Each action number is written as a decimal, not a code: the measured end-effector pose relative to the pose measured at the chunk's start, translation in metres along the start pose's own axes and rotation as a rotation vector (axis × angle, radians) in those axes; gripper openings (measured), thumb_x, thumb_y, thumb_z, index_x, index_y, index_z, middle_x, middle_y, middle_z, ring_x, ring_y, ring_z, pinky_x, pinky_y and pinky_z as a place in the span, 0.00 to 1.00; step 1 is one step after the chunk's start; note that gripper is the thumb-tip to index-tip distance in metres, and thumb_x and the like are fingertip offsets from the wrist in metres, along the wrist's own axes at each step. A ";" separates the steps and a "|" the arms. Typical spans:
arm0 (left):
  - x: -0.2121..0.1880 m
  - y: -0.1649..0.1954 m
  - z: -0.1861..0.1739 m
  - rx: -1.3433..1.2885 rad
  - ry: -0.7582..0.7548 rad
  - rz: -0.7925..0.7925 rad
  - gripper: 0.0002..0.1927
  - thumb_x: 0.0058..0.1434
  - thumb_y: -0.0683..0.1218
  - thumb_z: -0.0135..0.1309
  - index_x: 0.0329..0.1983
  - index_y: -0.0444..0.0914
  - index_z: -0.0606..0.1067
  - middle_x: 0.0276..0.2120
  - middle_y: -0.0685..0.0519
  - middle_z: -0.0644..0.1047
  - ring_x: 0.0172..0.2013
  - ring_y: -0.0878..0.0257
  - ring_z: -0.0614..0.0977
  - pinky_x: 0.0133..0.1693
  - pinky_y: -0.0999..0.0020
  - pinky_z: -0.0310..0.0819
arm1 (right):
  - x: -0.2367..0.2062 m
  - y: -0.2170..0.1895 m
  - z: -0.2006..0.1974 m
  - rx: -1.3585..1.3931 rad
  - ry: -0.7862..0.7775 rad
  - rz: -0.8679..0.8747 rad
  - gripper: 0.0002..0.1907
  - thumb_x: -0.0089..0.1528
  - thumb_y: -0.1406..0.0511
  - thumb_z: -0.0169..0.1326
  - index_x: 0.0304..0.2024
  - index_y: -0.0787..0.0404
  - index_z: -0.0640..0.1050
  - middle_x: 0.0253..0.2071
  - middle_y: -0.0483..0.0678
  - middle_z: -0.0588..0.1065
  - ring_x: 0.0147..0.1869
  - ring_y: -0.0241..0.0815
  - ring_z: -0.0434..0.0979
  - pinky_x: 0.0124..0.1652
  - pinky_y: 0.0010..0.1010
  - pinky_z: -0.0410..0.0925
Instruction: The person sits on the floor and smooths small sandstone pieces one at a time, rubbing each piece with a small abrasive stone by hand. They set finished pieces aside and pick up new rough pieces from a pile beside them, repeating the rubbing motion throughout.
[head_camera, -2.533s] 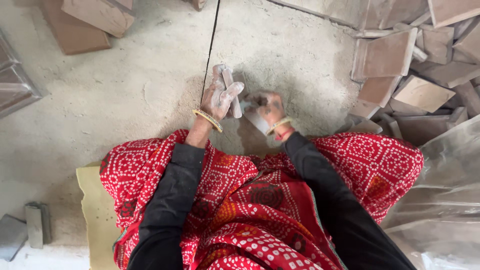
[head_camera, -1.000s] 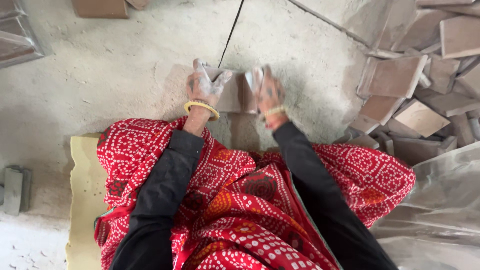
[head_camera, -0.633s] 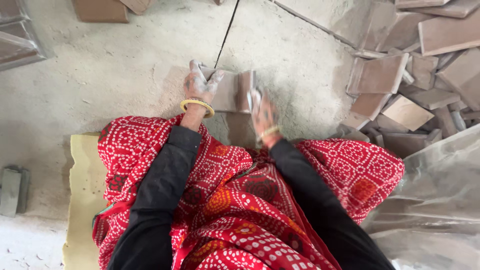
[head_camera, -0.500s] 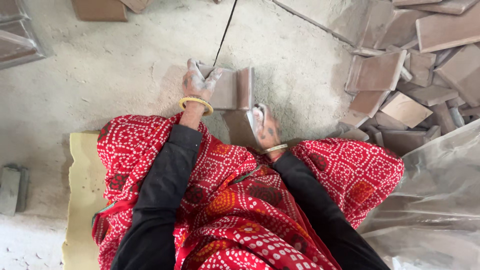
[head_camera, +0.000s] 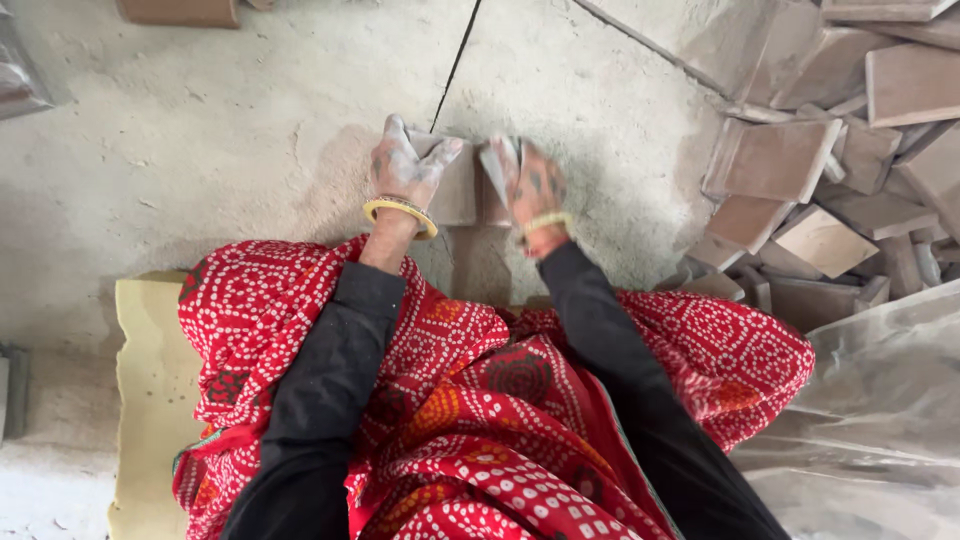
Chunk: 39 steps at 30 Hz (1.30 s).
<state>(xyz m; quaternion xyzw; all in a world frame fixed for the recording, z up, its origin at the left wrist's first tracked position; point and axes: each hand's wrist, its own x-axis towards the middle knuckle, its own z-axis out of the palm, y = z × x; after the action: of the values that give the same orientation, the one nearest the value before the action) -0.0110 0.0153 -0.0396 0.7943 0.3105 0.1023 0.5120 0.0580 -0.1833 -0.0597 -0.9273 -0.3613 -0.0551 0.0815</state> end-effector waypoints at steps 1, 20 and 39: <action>0.000 0.000 -0.001 -0.023 -0.004 0.004 0.28 0.52 0.54 0.74 0.40 0.34 0.70 0.33 0.46 0.82 0.35 0.54 0.83 0.39 0.59 0.77 | 0.018 0.003 0.000 0.013 0.021 0.054 0.25 0.72 0.59 0.41 0.71 0.56 0.69 0.64 0.61 0.70 0.65 0.64 0.69 0.63 0.54 0.61; 0.010 0.006 -0.018 -0.397 -0.010 0.132 0.24 0.48 0.45 0.75 0.43 0.36 0.74 0.35 0.52 0.81 0.36 0.67 0.81 0.41 0.70 0.77 | -0.089 -0.027 -0.016 0.446 -0.132 0.319 0.22 0.64 0.53 0.52 0.52 0.62 0.75 0.31 0.54 0.79 0.32 0.51 0.80 0.34 0.43 0.71; 0.022 0.027 -0.003 -0.223 -0.258 0.462 0.16 0.44 0.42 0.72 0.37 0.38 0.83 0.35 0.51 0.84 0.35 0.62 0.86 0.40 0.69 0.81 | 0.048 0.037 -0.025 0.137 0.055 0.088 0.18 0.72 0.62 0.44 0.58 0.67 0.75 0.48 0.61 0.75 0.49 0.59 0.75 0.47 0.46 0.68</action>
<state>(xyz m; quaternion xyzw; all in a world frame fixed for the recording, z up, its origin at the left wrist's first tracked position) 0.0156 0.0232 -0.0175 0.7893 0.0405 0.1477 0.5947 0.1176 -0.1832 -0.0315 -0.9326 -0.3207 -0.0520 0.1571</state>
